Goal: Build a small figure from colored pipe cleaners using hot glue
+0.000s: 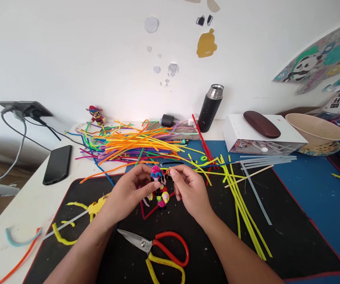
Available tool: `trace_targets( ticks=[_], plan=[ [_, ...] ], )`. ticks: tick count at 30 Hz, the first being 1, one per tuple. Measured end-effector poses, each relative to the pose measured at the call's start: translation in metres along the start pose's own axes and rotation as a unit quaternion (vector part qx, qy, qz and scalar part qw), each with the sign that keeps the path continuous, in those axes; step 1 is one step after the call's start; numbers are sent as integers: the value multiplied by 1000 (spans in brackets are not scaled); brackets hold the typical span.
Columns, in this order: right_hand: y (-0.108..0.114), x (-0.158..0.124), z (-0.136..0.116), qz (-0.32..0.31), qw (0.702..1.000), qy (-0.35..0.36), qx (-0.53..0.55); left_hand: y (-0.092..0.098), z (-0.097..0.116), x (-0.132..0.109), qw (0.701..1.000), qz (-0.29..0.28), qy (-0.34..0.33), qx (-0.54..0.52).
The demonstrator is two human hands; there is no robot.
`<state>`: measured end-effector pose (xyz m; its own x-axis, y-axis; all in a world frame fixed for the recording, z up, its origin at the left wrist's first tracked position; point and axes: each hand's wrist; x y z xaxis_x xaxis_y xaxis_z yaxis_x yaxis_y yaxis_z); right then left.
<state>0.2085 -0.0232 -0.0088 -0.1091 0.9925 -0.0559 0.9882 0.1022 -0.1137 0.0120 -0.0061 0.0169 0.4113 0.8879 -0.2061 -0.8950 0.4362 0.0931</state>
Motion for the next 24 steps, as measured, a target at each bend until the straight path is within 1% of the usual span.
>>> trace_targets(
  ticks=[11,18,24],
  plan=[
    [-2,0,3,-3,1000,-4,-10,1,-7,0,1000,-4,-6,14],
    [-2,0,3,-2,1000,-4,-13,-1,-5,0,1000,-7,-6,15],
    [-1,0,2,-1,1000,-5,-12,-1,-5,0,1000,6,-9,16]
  ],
)
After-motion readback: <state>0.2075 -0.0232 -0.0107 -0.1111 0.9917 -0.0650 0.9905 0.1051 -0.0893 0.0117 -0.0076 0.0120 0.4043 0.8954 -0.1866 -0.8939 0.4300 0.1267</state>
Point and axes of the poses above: each hand's wrist, its own x-axis towards the middle knuckle, its own y-axis out of the back of the hand, z = x × y, and after that the axes turned 5 degrees about -z, right-handed
